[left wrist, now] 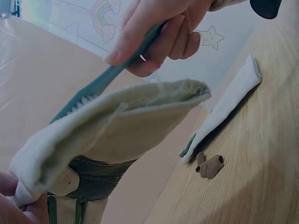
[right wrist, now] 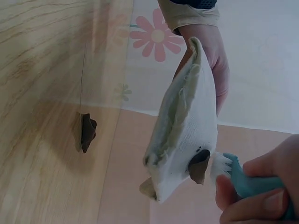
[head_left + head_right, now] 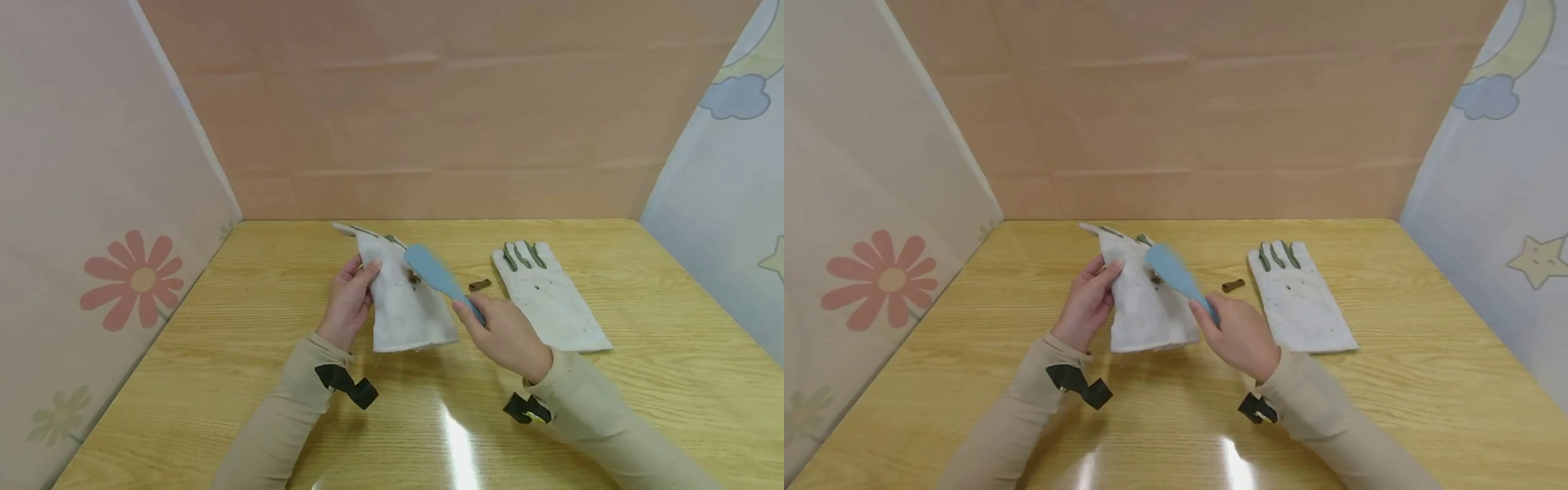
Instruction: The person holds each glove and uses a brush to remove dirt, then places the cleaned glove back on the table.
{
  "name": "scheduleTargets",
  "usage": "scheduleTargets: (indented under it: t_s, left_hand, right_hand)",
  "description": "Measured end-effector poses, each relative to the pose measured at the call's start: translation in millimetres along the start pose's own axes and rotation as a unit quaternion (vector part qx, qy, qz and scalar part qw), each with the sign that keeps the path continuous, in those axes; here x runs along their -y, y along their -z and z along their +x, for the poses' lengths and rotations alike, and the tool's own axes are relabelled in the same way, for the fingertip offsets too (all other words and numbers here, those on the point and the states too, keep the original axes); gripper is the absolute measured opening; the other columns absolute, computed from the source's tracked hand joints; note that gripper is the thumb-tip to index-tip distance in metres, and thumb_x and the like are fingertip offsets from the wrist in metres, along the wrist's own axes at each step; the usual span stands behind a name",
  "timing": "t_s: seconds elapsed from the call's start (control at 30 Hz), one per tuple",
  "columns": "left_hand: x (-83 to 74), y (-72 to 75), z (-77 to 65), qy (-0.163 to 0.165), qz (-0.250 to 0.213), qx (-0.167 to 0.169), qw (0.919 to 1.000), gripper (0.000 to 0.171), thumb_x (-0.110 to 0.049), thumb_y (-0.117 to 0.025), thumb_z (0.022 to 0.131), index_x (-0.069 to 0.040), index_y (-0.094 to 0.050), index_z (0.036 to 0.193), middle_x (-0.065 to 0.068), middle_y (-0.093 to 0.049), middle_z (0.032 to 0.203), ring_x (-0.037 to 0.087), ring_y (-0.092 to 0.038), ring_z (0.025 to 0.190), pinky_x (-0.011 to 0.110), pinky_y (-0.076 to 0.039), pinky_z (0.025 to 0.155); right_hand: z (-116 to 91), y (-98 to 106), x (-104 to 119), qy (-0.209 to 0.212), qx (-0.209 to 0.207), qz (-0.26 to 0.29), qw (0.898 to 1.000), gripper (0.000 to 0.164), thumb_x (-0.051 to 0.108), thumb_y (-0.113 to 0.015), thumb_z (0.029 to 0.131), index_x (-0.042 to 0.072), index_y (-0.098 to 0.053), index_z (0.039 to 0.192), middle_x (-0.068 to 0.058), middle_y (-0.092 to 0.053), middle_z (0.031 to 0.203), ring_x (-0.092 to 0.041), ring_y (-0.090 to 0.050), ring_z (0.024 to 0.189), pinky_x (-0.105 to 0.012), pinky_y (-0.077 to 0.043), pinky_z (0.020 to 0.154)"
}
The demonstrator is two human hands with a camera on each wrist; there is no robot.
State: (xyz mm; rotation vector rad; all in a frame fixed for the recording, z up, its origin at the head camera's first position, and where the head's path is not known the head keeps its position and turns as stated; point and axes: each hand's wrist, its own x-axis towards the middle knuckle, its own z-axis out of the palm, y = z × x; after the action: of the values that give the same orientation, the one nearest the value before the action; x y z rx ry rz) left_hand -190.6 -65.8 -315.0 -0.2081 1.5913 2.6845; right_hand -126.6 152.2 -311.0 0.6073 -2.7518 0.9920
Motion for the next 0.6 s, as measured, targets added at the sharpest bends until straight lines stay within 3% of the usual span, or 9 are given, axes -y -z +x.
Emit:
scheduleTargets:
  t_s: [0.2,0.33,0.43,0.6]
  left_hand:
    - [-2.6,2.3,-0.3,0.007,-0.003,-0.01,0.9999,0.042,-0.003,-0.054,0.092,-0.002,-0.048,0.133,-0.009,-0.065,0.08,0.002,-0.064,0.072,0.018,-0.052,0.065]
    - [-4.0,3.6,0.5,0.009,0.0,-0.014,0.9999,0.042,-0.004,-0.055,0.092,-0.003,-0.049,0.133,-0.009,-0.065,0.08,0.002,-0.064,0.072,0.018,-0.052,0.065]
    - [-3.6,3.3,1.1,0.006,0.004,-0.013,0.9999,0.041,-0.003,-0.054,0.092,-0.002,-0.049,0.133,-0.01,-0.065,0.079,0.003,-0.064,0.071,0.019,-0.052,0.064]
    - [-1.6,1.8,1.5,0.001,0.01,-0.004,0.9999,0.041,-0.002,-0.054,0.092,0.0,-0.049,0.133,-0.01,-0.065,0.079,0.003,-0.064,0.071,0.02,-0.053,0.064]
  right_hand:
    - [-2.5,-1.9,-5.3,-0.014,0.009,-0.013,1.0,0.035,0.025,-0.044,0.1,0.012,-0.046,0.067,0.007,-0.026,0.051,-0.001,-0.018,0.042,-0.02,-0.024,0.042]
    - [-3.8,1.9,-7.8,-0.023,-0.002,-0.017,1.0,0.029,0.024,-0.045,0.1,0.008,-0.062,0.082,0.007,-0.027,0.05,-0.001,-0.017,0.042,-0.02,-0.024,0.043]
    - [-2.5,3.9,-5.4,-0.016,-0.011,-0.007,1.0,0.026,0.023,-0.046,0.099,0.009,-0.066,0.094,0.007,-0.028,0.051,-0.001,-0.017,0.042,-0.02,-0.024,0.042]
    - [1.6,2.2,1.5,-0.002,-0.01,-0.001,1.0,0.031,0.024,-0.046,0.099,0.011,-0.052,0.071,0.005,-0.028,0.051,-0.001,-0.019,0.042,-0.02,-0.024,0.042]
